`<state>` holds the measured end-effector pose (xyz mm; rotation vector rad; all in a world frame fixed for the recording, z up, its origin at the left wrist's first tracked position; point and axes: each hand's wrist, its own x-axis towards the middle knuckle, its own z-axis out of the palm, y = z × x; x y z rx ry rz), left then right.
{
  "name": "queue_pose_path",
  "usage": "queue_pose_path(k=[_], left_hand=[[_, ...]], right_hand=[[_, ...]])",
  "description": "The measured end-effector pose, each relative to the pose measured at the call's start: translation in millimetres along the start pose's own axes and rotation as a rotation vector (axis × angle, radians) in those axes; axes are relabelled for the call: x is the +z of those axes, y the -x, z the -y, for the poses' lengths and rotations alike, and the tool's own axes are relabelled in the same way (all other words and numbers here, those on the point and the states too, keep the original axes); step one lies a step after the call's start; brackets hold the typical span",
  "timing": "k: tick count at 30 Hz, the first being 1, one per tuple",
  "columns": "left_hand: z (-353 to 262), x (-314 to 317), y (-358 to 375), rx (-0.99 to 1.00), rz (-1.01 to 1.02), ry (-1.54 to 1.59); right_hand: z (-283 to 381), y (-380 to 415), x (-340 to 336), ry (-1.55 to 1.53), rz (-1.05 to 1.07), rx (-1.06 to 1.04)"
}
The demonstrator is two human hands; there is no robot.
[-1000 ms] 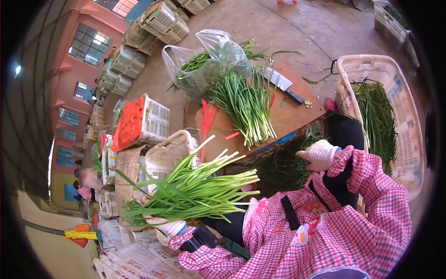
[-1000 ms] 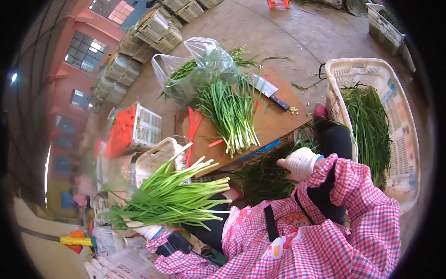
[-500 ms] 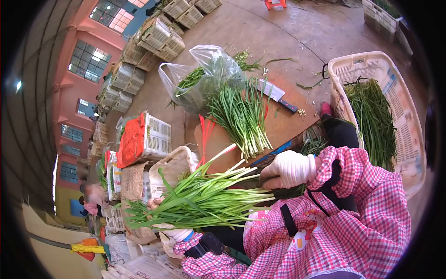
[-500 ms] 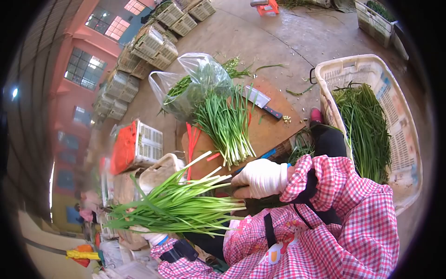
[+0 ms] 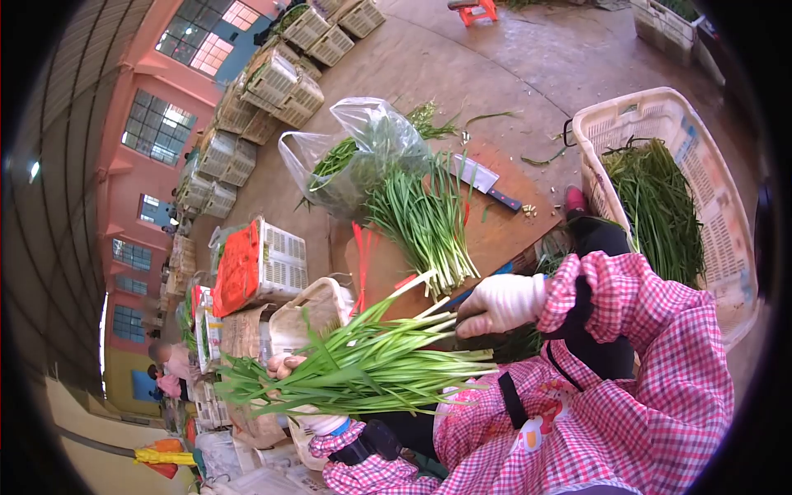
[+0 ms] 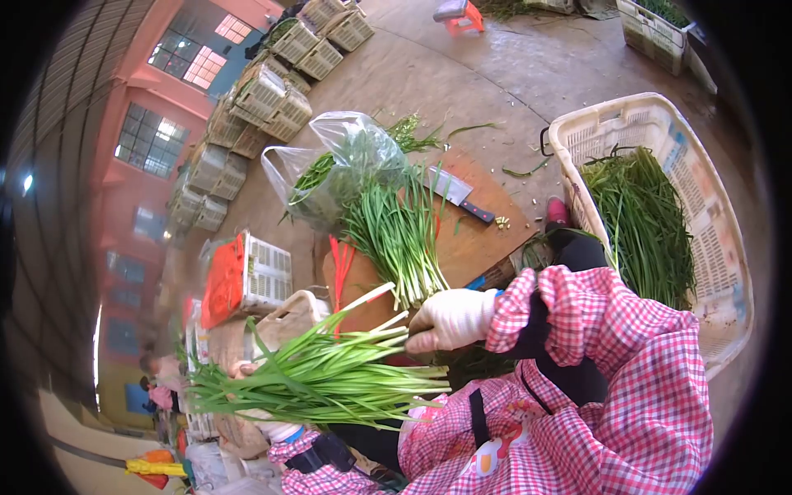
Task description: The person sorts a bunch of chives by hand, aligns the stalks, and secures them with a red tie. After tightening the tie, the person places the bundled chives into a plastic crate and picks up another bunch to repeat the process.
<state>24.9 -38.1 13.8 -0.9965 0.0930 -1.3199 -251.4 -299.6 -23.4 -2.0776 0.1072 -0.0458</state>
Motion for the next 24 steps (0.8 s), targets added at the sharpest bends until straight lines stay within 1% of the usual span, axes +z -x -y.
queue_pose_path(k=[1, 2, 3, 4, 5, 6, 7, 8, 9, 10, 12, 13, 14, 15, 16, 17, 18, 20, 21, 22, 23, 24], left_hand=[[-4.6, -2.2, -3.9, 0.117, -0.001, -0.718], [-5.1, -3.7, -4.1, 0.116, -0.002, -0.718], [12.6, -12.4, -14.5, 0.233, -0.086, -0.983], [23.2, -19.8, -19.4, 0.352, -0.171, -1.248], [24.6, -24.6, -18.0, 0.359, -0.165, -1.402], [34.5, -31.3, -23.0, 0.360, -0.160, -1.404], [51.0, -38.9, -33.1, 0.356, -0.238, -1.549], [60.1, -44.4, -39.6, 0.352, -0.317, -1.691], [55.2, -47.4, -41.0, 0.456, -0.294, -1.767], [53.5, -49.4, -42.6, 0.467, -0.279, -1.767], [50.9, -46.7, -44.3, 0.599, -0.306, -1.734], [35.6, -38.9, -41.0, 0.531, -0.283, -1.710], [36.0, -35.9, -38.4, 0.543, -0.301, -1.711], [28.4, -33.3, -35.0, 0.550, -0.316, -1.616], [21.7, -32.6, -33.2, 0.552, -0.332, -1.519], [17.0, -34.3, -33.4, 0.503, -0.288, -1.509], [19.7, -36.2, -33.6, 0.525, -0.373, -1.499], [35.4, -39.6, -38.7, 0.443, -0.382, -1.508], [31.5, -43.8, -38.7, 0.437, -0.325, -1.474], [18.0, -42.6, -35.1, 0.543, -0.403, -1.281], [7.9, -42.2, -32.2, 0.538, -0.400, -1.360], [3.1, -41.1, -30.4, 0.543, -0.391, -1.444]], right_hand=[[-7.8, -8.1, 9.7, -0.101, 0.043, 0.008], [-14.2, -15.9, 19.8, -0.204, 0.087, 0.013], [-17.3, -22.3, 30.7, -0.412, 0.152, 0.115], [5.6, -18.4, 22.7, -0.633, 0.197, 0.279], [6.0, -19.6, 25.0, -0.764, 0.170, 0.277], [5.6, -20.5, 30.3, -0.894, 0.143, 0.276], [-1.8, -25.9, 44.3, -1.056, 0.021, 0.329], [-9.7, -30.5, 52.1, -1.060, -0.082, 0.353], [-10.4, -27.9, 51.1, -1.119, -0.120, 0.381], [-12.8, -25.0, 50.1, -1.174, -0.156, 0.409], [-30.4, -11.4, 47.0, -1.270, -0.124, 0.328], [-47.9, -5.6, 47.4, -1.331, -0.082, 0.304], [-53.5, 5.8, 41.9, -1.241, -0.043, 0.270], [-63.4, 15.3, 39.9, -1.177, 0.027, 0.232], [-58.1, 24.3, 30.2, -1.018, 0.065, 0.245], [-56.3, 31.3, 21.7, -0.967, 0.091, 0.291], [-57.1, 38.1, 15.2, -0.916, 0.113, 0.337], [-65.3, 50.4, 4.5, -0.854, 0.108, 0.374], [-79.9, 56.4, 2.0, -0.797, 0.121, 0.386], [-80.4, 64.3, -6.1, -0.673, 0.103, 0.443], [-71.3, 73.5, -16.4, -0.598, 0.074, 0.567], [-80.4, 82.6, -22.5, -0.319, 0.064, 0.518]])
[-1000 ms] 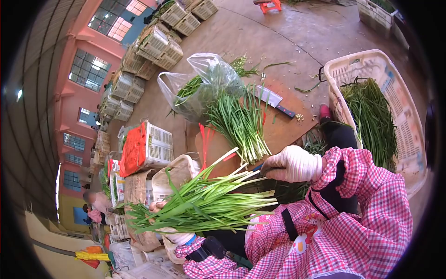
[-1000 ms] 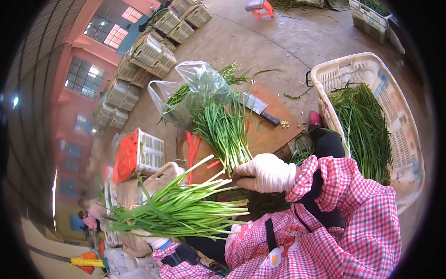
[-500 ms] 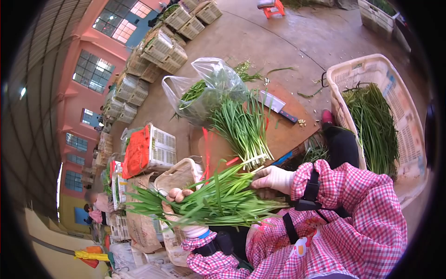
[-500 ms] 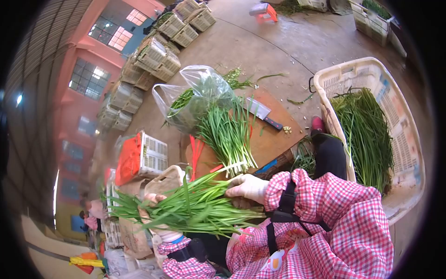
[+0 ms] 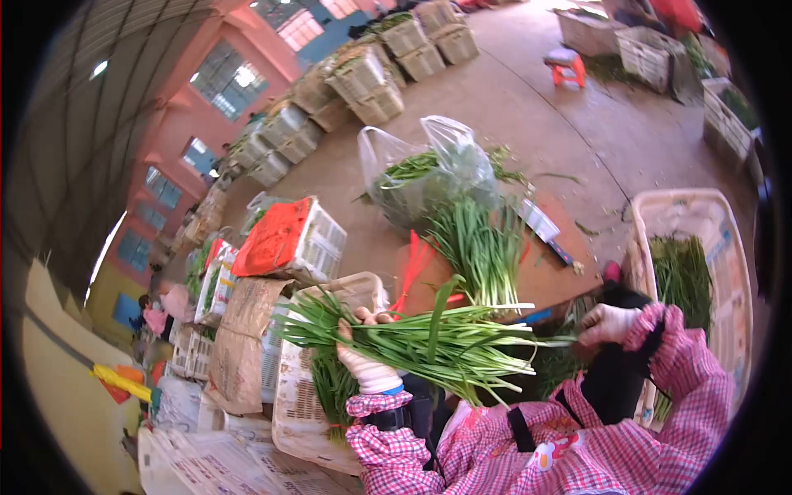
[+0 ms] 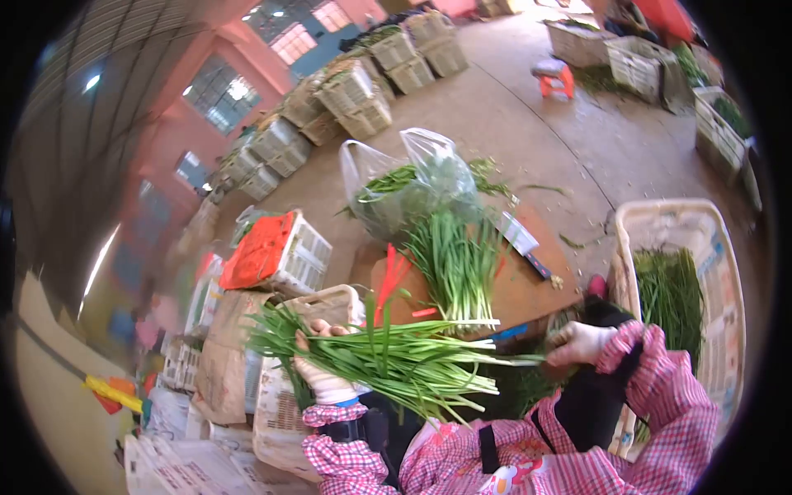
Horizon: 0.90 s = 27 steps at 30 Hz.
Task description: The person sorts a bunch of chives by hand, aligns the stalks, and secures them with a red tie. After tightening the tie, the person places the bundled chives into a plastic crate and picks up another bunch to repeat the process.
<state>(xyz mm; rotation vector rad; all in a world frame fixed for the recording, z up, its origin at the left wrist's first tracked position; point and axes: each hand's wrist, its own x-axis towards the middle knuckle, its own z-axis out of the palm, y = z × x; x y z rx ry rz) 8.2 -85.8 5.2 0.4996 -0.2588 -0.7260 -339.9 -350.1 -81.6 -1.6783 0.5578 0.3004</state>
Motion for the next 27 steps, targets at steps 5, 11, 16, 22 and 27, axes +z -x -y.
queue_pose_path(k=[5, 11, 16, 22, 27], left_hand=[[-3.1, 12.0, 7.3, 0.152, -0.026, 0.012], [15.9, 35.6, 8.4, 0.110, -0.011, -0.014], [48.3, 73.4, 21.1, 0.204, -0.020, -0.278], [92.0, 108.0, 49.4, 0.317, -0.083, -0.695], [130.0, 120.1, 72.8, 0.222, 0.028, -1.168]], right_hand=[[22.3, 30.1, -2.3, 1.038, -0.032, 0.009], [75.1, -10.9, 65.6, 0.716, -0.574, -0.663], [132.7, -32.2, 110.7, 0.301, -0.450, -0.958], [133.9, -41.9, 141.6, 0.241, -0.664, -0.825], [129.4, -42.2, 155.6, -0.463, -0.710, -0.735]])
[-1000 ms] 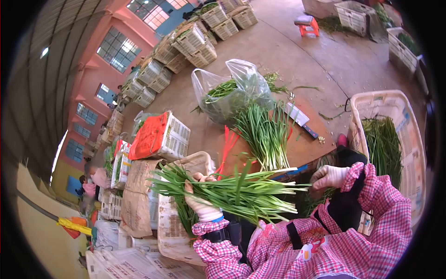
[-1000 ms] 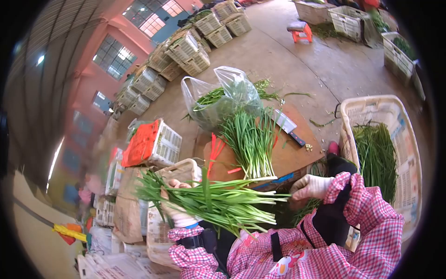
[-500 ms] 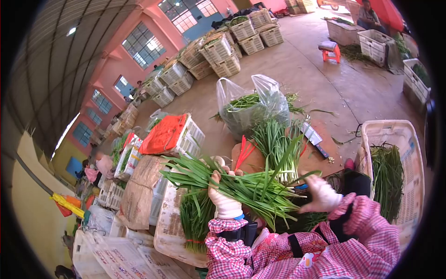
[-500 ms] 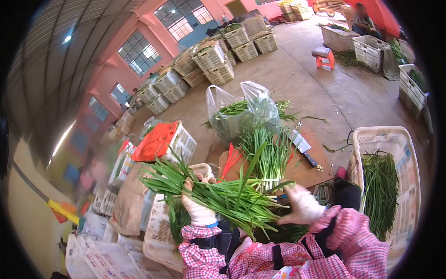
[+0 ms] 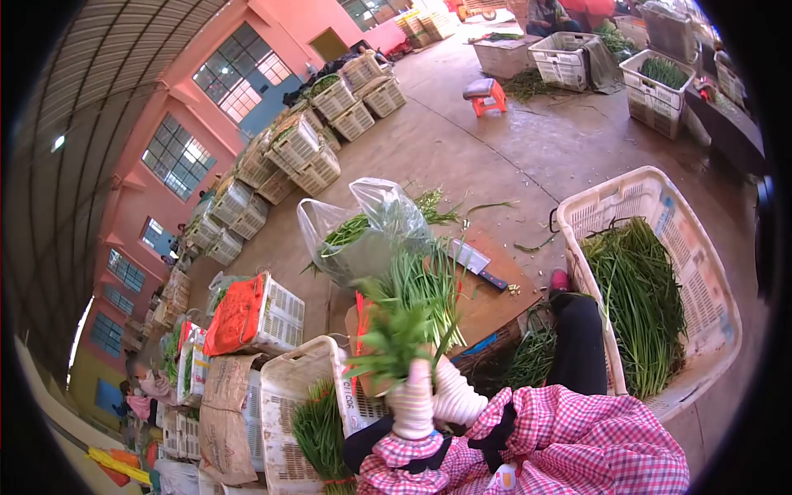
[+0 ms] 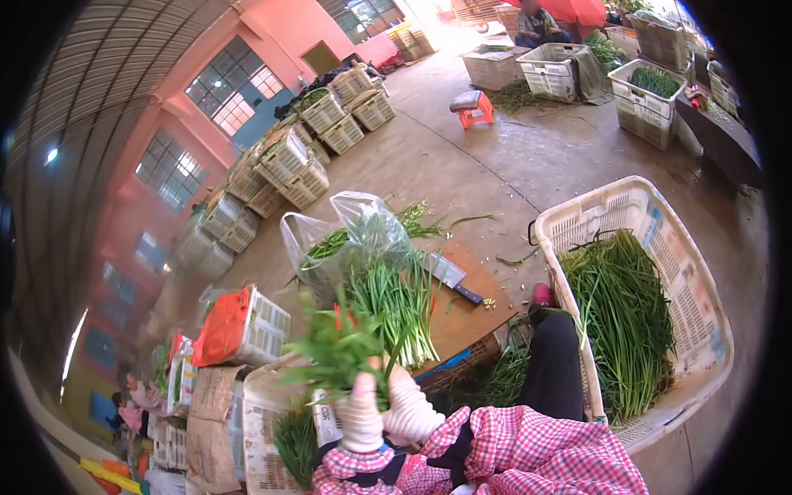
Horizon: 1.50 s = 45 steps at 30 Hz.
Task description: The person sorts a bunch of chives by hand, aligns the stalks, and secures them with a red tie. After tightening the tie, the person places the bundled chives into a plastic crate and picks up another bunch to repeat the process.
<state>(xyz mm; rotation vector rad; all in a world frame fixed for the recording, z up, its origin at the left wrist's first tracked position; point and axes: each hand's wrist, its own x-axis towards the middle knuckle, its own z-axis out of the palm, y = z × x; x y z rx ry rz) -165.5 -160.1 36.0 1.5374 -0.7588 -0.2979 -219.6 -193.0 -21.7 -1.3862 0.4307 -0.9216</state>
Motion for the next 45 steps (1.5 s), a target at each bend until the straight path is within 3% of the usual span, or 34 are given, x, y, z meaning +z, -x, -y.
queue_pose_path(k=[1, 3, 4, 7, 10, 13, 15, 17, 19, 20, 21, 24, 25, 27, 28, 29, 30, 31, 33, 34, 35, 37, 39, 41, 45], left_hand=[[-12.8, 13.5, 5.1, -0.026, 0.033, 0.029], [40.5, 11.2, -0.7, 0.868, 0.175, -0.740], [23.6, 24.5, 5.3, 0.325, 0.367, -0.299], [-18.5, 28.9, 18.6, 0.350, 0.495, -0.367], [-60.5, -10.3, 10.4, 0.485, 0.613, -0.492], [-65.5, -71.8, 0.5, 0.022, 0.485, -0.037], [-48.5, -108.6, -21.4, -0.071, 0.425, 0.021], [-17.3, -116.8, -39.9, 0.022, 0.365, -0.138], [-9.3, -93.8, -41.7, 0.087, 0.527, -0.084], [9.4, -97.8, -48.4, 0.027, 0.667, -0.009], [19.5, -100.4, -50.1, 0.011, 0.664, -0.011], [31.5, -93.9, -52.2, -0.385, 0.738, 0.071], [21.4, -84.2, -53.5, -0.343, 0.721, 0.118], [14.4, -79.6, -48.3, -0.553, 0.612, 0.337], [18.3, -83.0, -46.2, -0.598, 0.594, 0.361], [23.9, -79.0, -43.3, -0.471, 0.624, 0.473], [32.4, -84.5, -41.4, -0.428, 0.620, 0.532], [37.3, -90.5, -39.5, -0.378, 0.609, 0.597], [36.7, -105.4, -33.9, -0.397, 0.351, 0.803], [32.1, -111.9, -35.2, -0.377, 0.286, 0.935], [34.3, -128.0, -37.6, -0.333, 0.251, 0.829], [54.4, -165.5, -43.1, -0.359, 0.047, 0.798], [70.6, -187.2, -41.8, -0.334, -0.017, 0.817], [77.4, -199.8, -39.7, -0.310, -0.076, 0.834], [88.7, -224.2, -31.6, -0.324, -0.182, 0.926]], right_hand=[[-11.4, 1.7, 2.1, -0.133, -0.039, 0.055], [-29.1, -0.5, -1.7, -0.304, -0.069, 0.073], [-34.8, -0.3, -6.6, -0.364, -0.070, 0.071], [-46.1, -16.7, -39.9, -0.469, -0.015, 0.037], [-32.6, -48.7, -70.5, -0.515, 0.057, 0.068], [-8.9, -70.5, -91.4, -0.726, 0.166, 0.200], [-12.0, -78.5, -93.6, -0.844, 0.282, 0.295], [-18.9, -83.5, -86.8, -0.859, 0.399, 0.340], [-15.2, -81.2, -74.0, -0.858, 0.499, 0.415], [-10.8, -77.9, -66.4, -0.850, 0.592, 0.484], [0.1, -73.2, -58.6, -0.767, 0.606, 0.539], [8.9, -69.3, -33.3, -0.620, 0.810, 0.667], [-2.5, -66.5, -20.6, -0.596, 0.862, 0.636], [-20.7, -57.3, 4.3, -0.771, 1.060, 0.820], [-13.7, -49.2, 2.6, -0.661, 0.925, 0.737], [-6.1, -43.9, 0.3, -0.540, 0.795, 0.659], [-28.9, -43.7, 7.6, -0.555, 0.937, 0.849], [-45.6, -46.8, 11.1, -0.562, 1.091, 0.710], [-71.0, -49.6, -4.7, -0.404, 1.309, 0.689], [-91.9, -45.3, -19.5, -0.360, 1.270, 0.566], [-89.1, -36.4, -41.3, -0.380, 1.202, 0.701], [-101.6, -34.8, -71.2, -0.146, 1.156, 0.765], [-127.1, -17.9, -90.1, -0.076, 0.913, 0.731], [-114.7, -19.4, -112.7, -0.148, 0.969, 0.682], [-85.3, -14.8, -144.0, -0.124, 0.630, 0.762]])
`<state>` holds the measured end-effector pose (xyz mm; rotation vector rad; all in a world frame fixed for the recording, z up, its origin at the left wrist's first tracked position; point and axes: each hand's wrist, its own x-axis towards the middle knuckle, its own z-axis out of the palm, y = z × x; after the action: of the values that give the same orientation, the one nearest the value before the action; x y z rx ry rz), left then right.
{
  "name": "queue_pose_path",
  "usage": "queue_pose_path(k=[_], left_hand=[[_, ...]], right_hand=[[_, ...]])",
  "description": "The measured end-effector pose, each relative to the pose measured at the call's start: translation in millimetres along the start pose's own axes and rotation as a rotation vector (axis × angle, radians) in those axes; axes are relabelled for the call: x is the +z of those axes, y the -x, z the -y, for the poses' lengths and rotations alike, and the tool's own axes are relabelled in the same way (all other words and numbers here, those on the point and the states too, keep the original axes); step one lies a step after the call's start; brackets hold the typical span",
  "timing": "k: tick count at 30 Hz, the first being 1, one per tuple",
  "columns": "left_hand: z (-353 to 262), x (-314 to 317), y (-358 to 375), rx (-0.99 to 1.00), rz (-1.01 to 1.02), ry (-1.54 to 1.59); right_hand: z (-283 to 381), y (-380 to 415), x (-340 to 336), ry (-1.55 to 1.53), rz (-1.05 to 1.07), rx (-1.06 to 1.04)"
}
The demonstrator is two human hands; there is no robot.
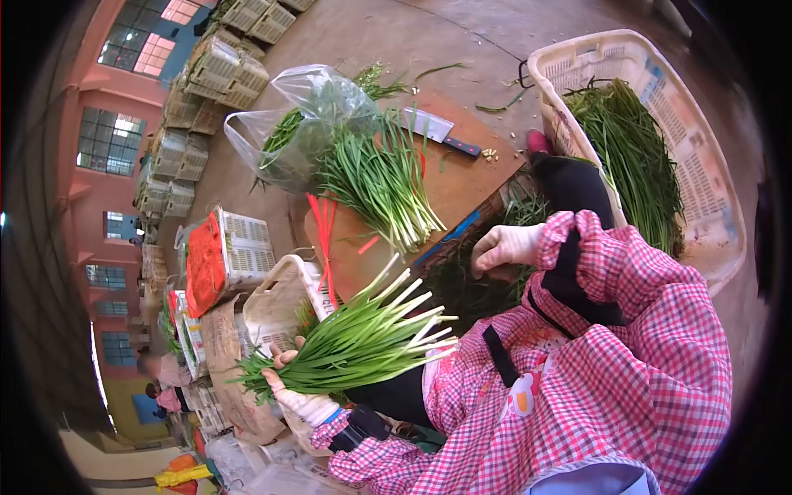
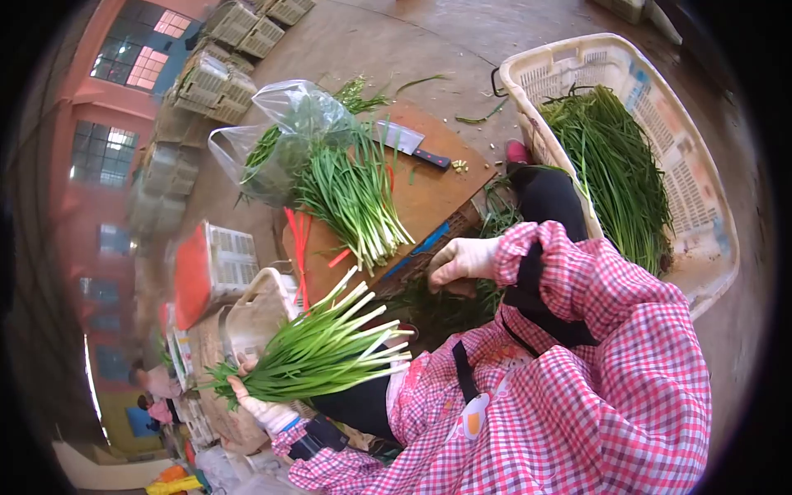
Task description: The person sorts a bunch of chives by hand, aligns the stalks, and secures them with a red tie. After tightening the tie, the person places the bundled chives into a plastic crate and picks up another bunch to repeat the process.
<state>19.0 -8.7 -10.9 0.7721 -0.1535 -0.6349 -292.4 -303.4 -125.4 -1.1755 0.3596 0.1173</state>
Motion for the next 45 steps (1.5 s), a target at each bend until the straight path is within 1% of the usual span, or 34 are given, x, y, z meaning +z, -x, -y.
queue_pose_path(k=[2, 3, 4, 6, 7, 9, 10, 11, 12, 14, 15, 16, 18, 19, 20, 21, 22, 23, 24, 25, 26, 28, 30, 32, 34, 36, 37, 38, 39, 40, 41, 42, 45], left_hand=[[-3.5, -10.8, 0.7, 0.027, -0.036, -0.027], [-3.5, -12.5, 1.2, 0.058, -0.102, -0.071], [-2.4, -6.6, 5.9, 0.060, -0.108, -0.075], [-0.1, 6.9, 14.4, 0.081, -0.209, -0.160], [-1.3, 4.4, 13.8, 0.082, -0.210, -0.160], [-6.6, -7.1, 12.3, 0.078, -0.211, -0.116], [-9.2, -14.6, 11.2, 0.080, -0.210, -0.116], [-10.4, -17.1, 10.2, 0.081, -0.195, -0.057], [-11.2, -18.4, 8.3, 0.082, -0.178, 0.003], [-9.2, -9.8, 13.3, 0.074, -0.180, -0.037], [-8.4, -5.1, 16.8, 0.065, -0.187, -0.080], [-9.8, -8.6, 17.2, 0.072, -0.190, -0.076], [-16.5, -17.6, 15.1, 0.127, -0.211, -0.044], [-21.4, -18.8, 15.0, 0.135, -0.216, -0.039], [-27.2, -19.7, 16.2, 0.143, -0.187, -0.020], [-31.8, -20.7, 18.0, 0.155, -0.158, 0.000], [-35.0, -19.0, 18.5, 0.173, -0.164, 0.011], [-38.8, -15.8, 17.8, 0.210, -0.235, 0.022], [-45.4, -15.4, 16.7, 0.250, -0.303, 0.032], [-52.8, -30.8, 12.7, 0.249, -0.279, 0.060], [-56.5, -34.6, 12.6, 0.270, -0.286, 0.055], [-53.6, -36.0, 11.8, 0.333, -0.279, 0.021], [-48.0, -39.3, 11.9, 0.323, -0.256, 0.055], [-42.2, -34.3, 15.2, 0.359, -0.282, -0.161], [-37.7, -30.3, 17.3, 0.350, -0.305, -0.143], [-33.8, -26.2, 17.9, 0.348, -0.325, -0.122], [-31.7, -24.4, 18.7, 0.345, -0.320, -0.072], [-30.4, -22.8, 20.0, 0.342, -0.315, -0.024], [-30.9, -21.3, 22.0, 0.295, -0.321, 0.057], [-28.7, -17.8, 24.5, 0.295, -0.315, 0.058], [-24.7, -13.7, 27.4, 0.272, -0.255, 0.083], [-22.2, -12.3, 29.0, 0.248, -0.197, 0.108], [-13.9, -14.2, 28.7, 0.265, -0.239, 0.102]], right_hand=[[1.6, 6.3, -2.3, 0.250, -0.114, 0.085], [2.4, 11.1, 1.1, 0.630, -0.185, -0.151], [9.5, 16.9, 7.1, 0.776, -0.216, -0.251], [20.4, 20.3, 26.8, 0.627, -0.202, -0.364], [33.7, 22.5, 36.8, 0.599, -0.152, -0.281], [39.9, 12.8, 51.5, 0.645, -0.170, -0.206], [40.7, 7.5, 56.4, 0.696, -0.166, -0.153], [33.4, -2.9, 58.8, 0.651, -0.112, -0.130], [27.9, -10.6, 64.6, 0.536, -0.069, -0.129], [25.8, -20.1, 77.9, 0.199, 0.031, 0.059], [34.1, -19.6, 83.9, 0.127, 0.049, 0.120], [23.2, -27.4, 86.2, 0.060, 0.057, 0.099], [25.2, -22.6, 84.7, 0.142, 0.075, 0.008], [29.8, -17.9, 75.9, 0.389, 0.072, -0.023], [18.9, -15.6, 63.9, 0.533, 0.026, -0.089], [16.7, -8.5, 49.5, 0.703, -0.003, -0.089], [18.9, -0.5, 33.7, 0.973, 0.008, -0.023], [19.6, 7.4, 23.4, 1.331, -0.030, 0.072], [5.0, 7.2, 2.6, 1.683, 0.072, 0.255], [-5.5, 7.8, -14.3, 1.737, 0.153, 0.355], [14.5, 17.7, -9.7, 1.761, 0.167, 0.408], [46.5, 24.1, 22.6, 1.672, -0.077, 0.188], [56.0, 15.5, 48.6, 1.406, -0.201, -0.274], [63.0, -0.8, 76.6, 1.038, -0.252, -0.541], [50.6, -30.2, 104.2, 0.414, -0.198, -0.624], [64.4, -35.0, 132.3, -0.252, -0.048, -0.145], [66.9, -39.8, 138.8, -0.400, -0.063, -0.080], [61.7, -50.5, 144.9, -0.495, -0.118, -0.053], [57.3, -56.7, 148.1, -0.614, -0.136, -0.033], [53.0, -62.8, 150.4, -0.733, -0.156, -0.015], [46.8, -71.9, 151.8, -0.879, -0.169, -0.001], [45.0, -73.2, 152.1, -0.880, -0.172, -0.005], [40.8, -76.7, 152.7, -0.918, -0.253, 0.016]])
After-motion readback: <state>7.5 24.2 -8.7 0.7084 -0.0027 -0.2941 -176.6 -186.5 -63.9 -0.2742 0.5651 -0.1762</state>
